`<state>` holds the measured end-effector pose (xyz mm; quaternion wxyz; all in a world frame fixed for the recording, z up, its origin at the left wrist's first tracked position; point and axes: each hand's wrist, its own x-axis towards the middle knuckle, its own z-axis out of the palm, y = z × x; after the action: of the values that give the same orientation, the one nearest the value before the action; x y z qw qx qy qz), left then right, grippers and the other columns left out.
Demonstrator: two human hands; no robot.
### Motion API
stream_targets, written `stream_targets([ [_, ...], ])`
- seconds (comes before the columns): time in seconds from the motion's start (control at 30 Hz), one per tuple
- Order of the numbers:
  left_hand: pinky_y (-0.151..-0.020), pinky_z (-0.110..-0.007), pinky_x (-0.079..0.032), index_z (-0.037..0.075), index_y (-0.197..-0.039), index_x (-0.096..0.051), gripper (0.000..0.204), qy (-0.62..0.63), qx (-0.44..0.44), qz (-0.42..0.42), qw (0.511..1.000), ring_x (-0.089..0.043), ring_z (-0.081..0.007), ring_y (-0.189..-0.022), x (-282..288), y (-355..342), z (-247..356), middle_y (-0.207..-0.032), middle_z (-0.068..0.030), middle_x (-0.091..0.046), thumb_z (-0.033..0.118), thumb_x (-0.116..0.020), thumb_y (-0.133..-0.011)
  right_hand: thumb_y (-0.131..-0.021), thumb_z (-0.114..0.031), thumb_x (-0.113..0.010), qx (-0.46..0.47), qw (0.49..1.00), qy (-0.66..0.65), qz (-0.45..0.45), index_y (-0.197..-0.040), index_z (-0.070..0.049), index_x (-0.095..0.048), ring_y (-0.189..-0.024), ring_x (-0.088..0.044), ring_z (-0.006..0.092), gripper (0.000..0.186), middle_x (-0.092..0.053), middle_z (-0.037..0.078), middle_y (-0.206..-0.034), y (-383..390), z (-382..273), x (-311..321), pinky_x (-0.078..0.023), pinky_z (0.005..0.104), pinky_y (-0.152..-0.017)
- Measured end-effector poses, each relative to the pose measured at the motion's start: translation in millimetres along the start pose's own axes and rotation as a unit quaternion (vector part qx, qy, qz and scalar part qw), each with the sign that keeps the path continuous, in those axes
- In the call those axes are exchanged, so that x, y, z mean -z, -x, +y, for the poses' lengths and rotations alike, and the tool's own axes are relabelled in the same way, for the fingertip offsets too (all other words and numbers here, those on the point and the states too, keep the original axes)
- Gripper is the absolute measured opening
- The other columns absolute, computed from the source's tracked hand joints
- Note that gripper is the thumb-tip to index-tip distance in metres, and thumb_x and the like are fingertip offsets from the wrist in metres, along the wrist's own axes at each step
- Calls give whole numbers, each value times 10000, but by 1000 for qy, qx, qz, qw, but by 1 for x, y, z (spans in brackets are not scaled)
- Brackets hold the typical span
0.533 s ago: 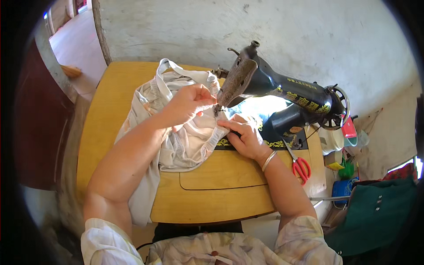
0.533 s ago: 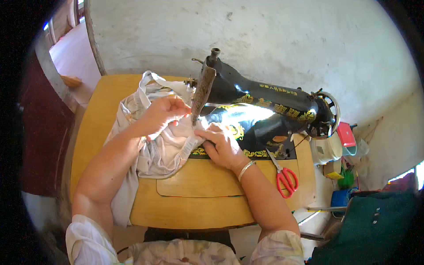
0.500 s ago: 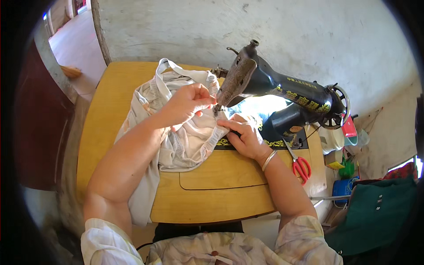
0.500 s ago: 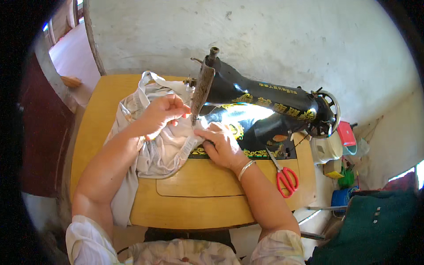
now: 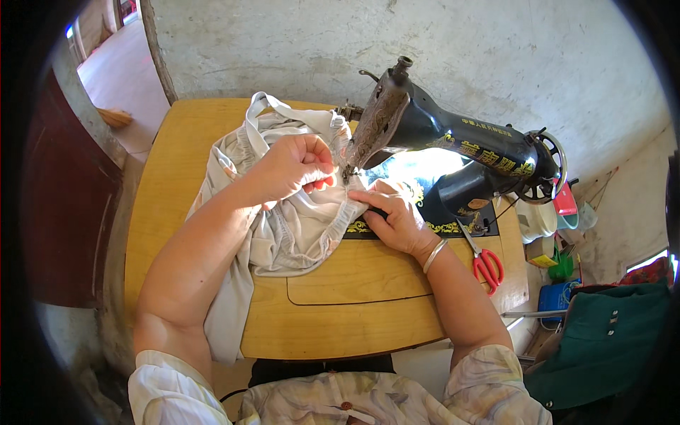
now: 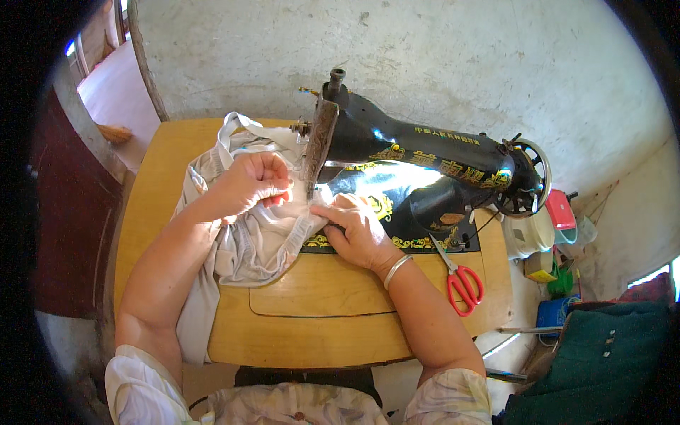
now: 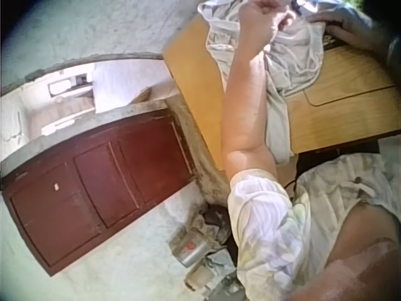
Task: Operating a sewing machine to stitch fabric.
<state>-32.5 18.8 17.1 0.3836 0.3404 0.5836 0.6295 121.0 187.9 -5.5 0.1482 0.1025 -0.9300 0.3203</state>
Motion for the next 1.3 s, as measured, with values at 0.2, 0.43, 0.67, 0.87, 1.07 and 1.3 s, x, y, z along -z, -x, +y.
stream_targets([
  [0.2,-559,-209,-424,-5,-819,-639,79,-148,-42,-81,985,-553,-82,-627,-3,7,2,-694,-37,-614,-15,-588,-760,-696,31,-519,15,999,-27,21,-986,-38,-597,-696,-472,267,308,-478,106,-690,2,5,-2,-380,344,-651],
  [0.43,-558,-259,-409,0,-781,-605,58,-350,-205,-39,913,-515,-164,-566,-7,6,-7,-641,-99,-576,8,-595,-725,-706,64,-494,15,999,-42,28,-1029,-44,-595,-741,-501,228,355,-533,84,-773,12,4,3,-405,306,-702],
  [0.67,-551,-269,-404,-5,-766,-596,50,-328,-247,14,912,-497,-146,-559,-3,12,-22,-638,-105,-576,27,-611,-730,-699,42,-502,15,977,180,117,-933,-68,-612,-814,-546,282,281,-583,105,-834,45,-86,79,-442,366,-706],
  [0.87,-548,-259,-409,-29,-754,-601,75,-224,-159,33,961,-519,-83,-592,-6,-2,-31,-634,-80,-597,43,-623,-753,-880,-192,-484,-138,776,461,408,-956,-7,-610,-645,-495,91,237,-567,29,-738,131,-14,257,-427,224,-574],
  [1.07,-629,-209,-465,-33,-808,-607,54,-141,-81,18,986,-571,-73,-671,-4,0,-28,-726,-13,-609,16,-593,-790,-922,-341,-397,-320,886,108,317,-725,-49,-541,-430,-393,54,381,-415,-17,-523,113,33,260,-311,212,-378],
  [1.3,-598,-206,-441,10,-788,-618,59,-119,-58,104,986,-550,-59,-639,3,-5,-31,-700,-21,-618,66,-605,-801,-924,-396,-372,-286,882,68,369,-698,-71,-467,-367,-396,68,407,-400,-20,-479,118,32,234,-311,227,-329],
])
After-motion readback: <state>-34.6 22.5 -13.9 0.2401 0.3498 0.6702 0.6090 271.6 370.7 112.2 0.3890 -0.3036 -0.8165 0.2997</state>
